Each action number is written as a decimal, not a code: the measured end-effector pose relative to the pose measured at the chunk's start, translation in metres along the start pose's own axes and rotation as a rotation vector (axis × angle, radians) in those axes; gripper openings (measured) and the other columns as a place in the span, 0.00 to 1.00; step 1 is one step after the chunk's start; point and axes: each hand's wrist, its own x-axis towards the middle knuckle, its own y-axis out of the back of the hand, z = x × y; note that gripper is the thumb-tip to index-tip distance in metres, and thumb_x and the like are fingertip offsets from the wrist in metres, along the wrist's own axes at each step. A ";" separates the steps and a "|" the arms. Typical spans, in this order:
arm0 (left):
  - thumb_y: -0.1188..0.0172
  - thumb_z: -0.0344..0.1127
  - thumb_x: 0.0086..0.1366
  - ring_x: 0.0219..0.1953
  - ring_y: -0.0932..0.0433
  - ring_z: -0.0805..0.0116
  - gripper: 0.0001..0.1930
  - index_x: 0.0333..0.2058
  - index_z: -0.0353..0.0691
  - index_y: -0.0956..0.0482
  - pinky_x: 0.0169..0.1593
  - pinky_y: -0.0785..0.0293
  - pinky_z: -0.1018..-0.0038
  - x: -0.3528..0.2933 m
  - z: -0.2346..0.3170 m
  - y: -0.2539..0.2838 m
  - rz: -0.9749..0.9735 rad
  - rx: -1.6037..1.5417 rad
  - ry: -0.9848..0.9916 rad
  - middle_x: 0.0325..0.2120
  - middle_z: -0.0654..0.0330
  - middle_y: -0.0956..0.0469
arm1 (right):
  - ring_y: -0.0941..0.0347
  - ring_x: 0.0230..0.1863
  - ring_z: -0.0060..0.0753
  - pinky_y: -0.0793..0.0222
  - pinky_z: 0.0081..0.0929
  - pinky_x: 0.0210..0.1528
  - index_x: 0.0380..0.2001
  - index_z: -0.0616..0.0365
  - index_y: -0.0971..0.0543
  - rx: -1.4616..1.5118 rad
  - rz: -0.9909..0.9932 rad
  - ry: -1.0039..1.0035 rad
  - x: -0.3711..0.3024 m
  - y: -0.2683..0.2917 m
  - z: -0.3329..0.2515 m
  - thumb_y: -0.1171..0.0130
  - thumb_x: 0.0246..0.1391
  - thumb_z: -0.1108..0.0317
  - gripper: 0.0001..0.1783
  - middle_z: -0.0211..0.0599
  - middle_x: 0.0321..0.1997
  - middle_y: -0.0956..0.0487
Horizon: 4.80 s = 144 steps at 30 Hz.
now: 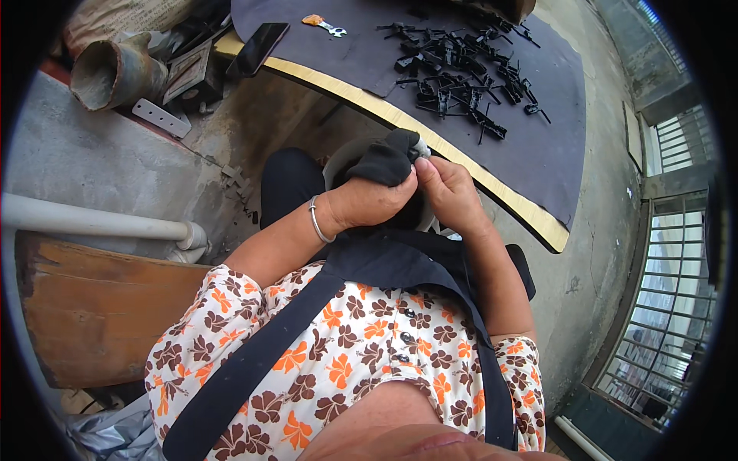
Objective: Assembling small black plastic components onto a base or strap at a workbench.
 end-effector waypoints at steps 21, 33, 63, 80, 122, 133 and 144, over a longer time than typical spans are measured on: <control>0.47 0.30 0.59 0.33 0.25 0.56 0.12 0.40 0.28 0.27 0.39 0.29 0.67 0.018 -0.016 -0.013 0.177 0.228 0.120 0.33 0.50 0.24 | 0.28 0.23 0.41 0.33 0.34 0.24 0.30 0.55 0.25 -1.011 0.112 0.512 0.007 0.020 -0.008 0.45 0.44 0.74 0.07 0.36 0.22 0.26; 0.48 0.30 0.61 0.19 0.32 0.82 0.10 0.40 0.32 0.28 0.23 0.33 0.82 0.017 0.014 0.007 -0.038 -0.586 0.522 0.20 0.65 0.27 | 0.44 0.23 0.12 0.45 0.15 0.25 0.23 0.63 0.29 0.085 0.093 -0.106 0.000 0.017 -0.016 0.46 0.57 0.64 0.14 0.18 0.18 0.36; 0.51 0.29 0.60 0.23 0.27 0.73 0.11 0.41 0.30 0.30 0.30 0.30 0.75 0.011 0.007 -0.001 0.003 -0.621 0.479 0.27 0.56 0.25 | 0.31 0.26 0.15 0.34 0.17 0.31 0.31 0.65 0.23 -0.053 0.042 0.083 -0.011 0.026 -0.012 0.41 0.49 0.72 0.06 0.30 0.24 0.24; 0.52 0.29 0.58 0.35 0.27 0.50 0.08 0.33 0.29 0.29 0.41 0.32 0.62 0.005 0.011 -0.017 0.108 -0.121 0.131 0.34 0.43 0.27 | 0.43 0.18 0.25 0.40 0.27 0.23 0.23 0.65 0.29 -0.012 0.073 0.072 -0.008 -0.004 0.017 0.53 0.60 0.62 0.17 0.39 0.15 0.34; 0.50 0.29 0.64 0.20 0.30 0.82 0.11 0.43 0.31 0.30 0.25 0.32 0.84 0.021 0.019 -0.001 -0.066 -0.776 0.488 0.23 0.64 0.26 | 0.45 0.21 0.10 0.48 0.11 0.22 0.25 0.61 0.31 -0.091 0.360 0.194 -0.015 0.016 -0.023 0.43 0.54 0.71 0.08 0.19 0.19 0.36; 0.47 0.27 0.57 0.29 0.24 0.63 0.09 0.37 0.30 0.27 0.35 0.28 0.70 0.022 0.022 -0.007 0.117 -0.039 0.074 0.29 0.53 0.24 | 0.40 0.26 0.13 0.41 0.14 0.30 0.26 0.63 0.28 -0.050 0.141 0.044 -0.019 0.010 0.002 0.54 0.62 0.63 0.15 0.21 0.23 0.30; 0.48 0.30 0.61 0.35 0.26 0.63 0.13 0.43 0.33 0.31 0.41 0.31 0.71 0.020 0.007 0.000 0.089 -0.584 0.488 0.34 0.53 0.26 | 0.37 0.25 0.13 0.39 0.14 0.29 0.34 0.64 0.25 0.037 0.212 0.063 -0.018 0.018 -0.003 0.46 0.56 0.68 0.09 0.22 0.24 0.29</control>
